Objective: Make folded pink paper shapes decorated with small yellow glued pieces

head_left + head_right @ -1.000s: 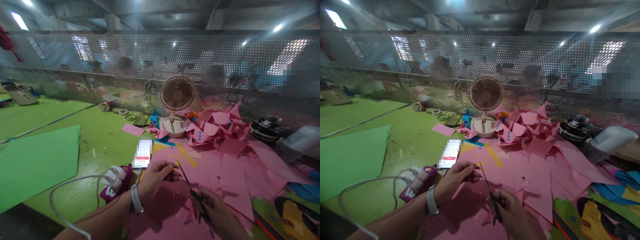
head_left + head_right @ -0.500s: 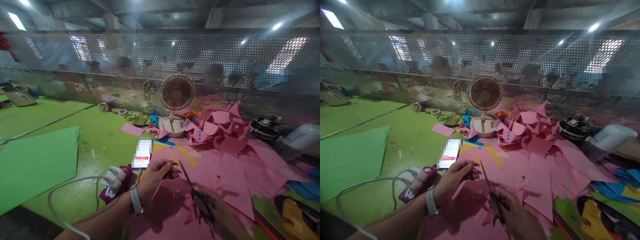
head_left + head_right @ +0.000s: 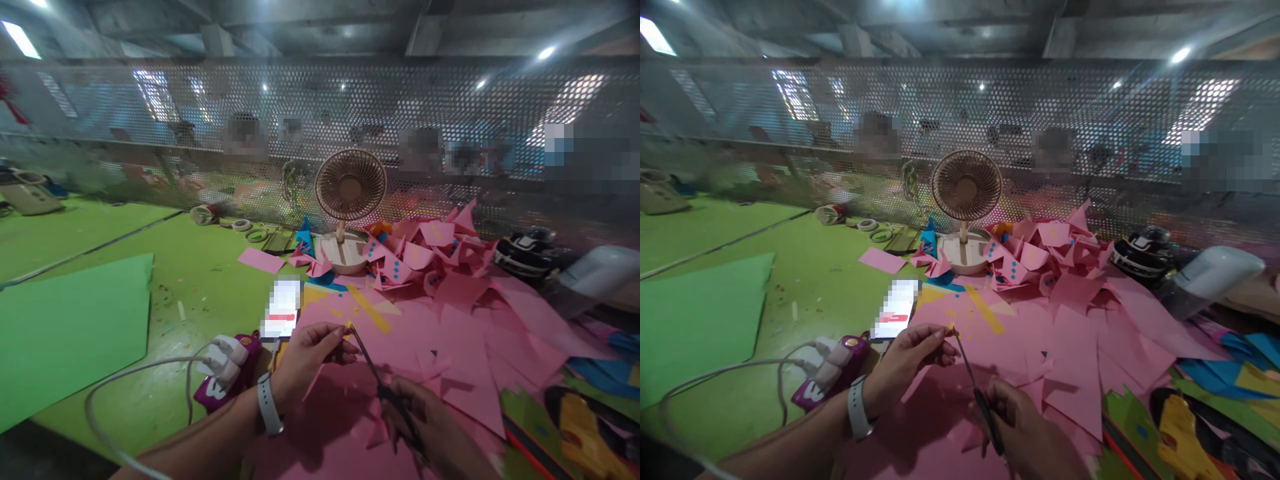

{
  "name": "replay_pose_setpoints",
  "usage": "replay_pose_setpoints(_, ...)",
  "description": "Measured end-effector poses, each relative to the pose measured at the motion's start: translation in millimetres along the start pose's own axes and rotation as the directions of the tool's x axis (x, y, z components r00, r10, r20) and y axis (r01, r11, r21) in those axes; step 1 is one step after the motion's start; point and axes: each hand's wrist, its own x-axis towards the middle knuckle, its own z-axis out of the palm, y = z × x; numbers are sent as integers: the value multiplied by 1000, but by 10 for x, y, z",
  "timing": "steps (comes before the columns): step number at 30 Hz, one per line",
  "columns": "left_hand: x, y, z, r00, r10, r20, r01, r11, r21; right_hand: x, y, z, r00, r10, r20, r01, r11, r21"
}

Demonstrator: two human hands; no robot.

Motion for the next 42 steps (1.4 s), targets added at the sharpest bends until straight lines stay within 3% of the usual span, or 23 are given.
replay_pose_setpoints(4,6,15,2,999,34,-21,-34,999,-19,-7,-19,-10,999,-38,-38,37,999,-19)
replay_pose_setpoints(9,4,16,11,1000,28,-2,-28,1000,10,-13,-48,3,999,-23,29,23,1000,-18)
replay_pose_setpoints(29,-7,14,21,1000,-10,26,9,999,35,7,0,-10,999,21,42,-23,999,36)
replay_pose_setpoints(42,-9,13,14,1000,-8,9,8,999,37,22,13,60,998,-60,-27,63,991,116)
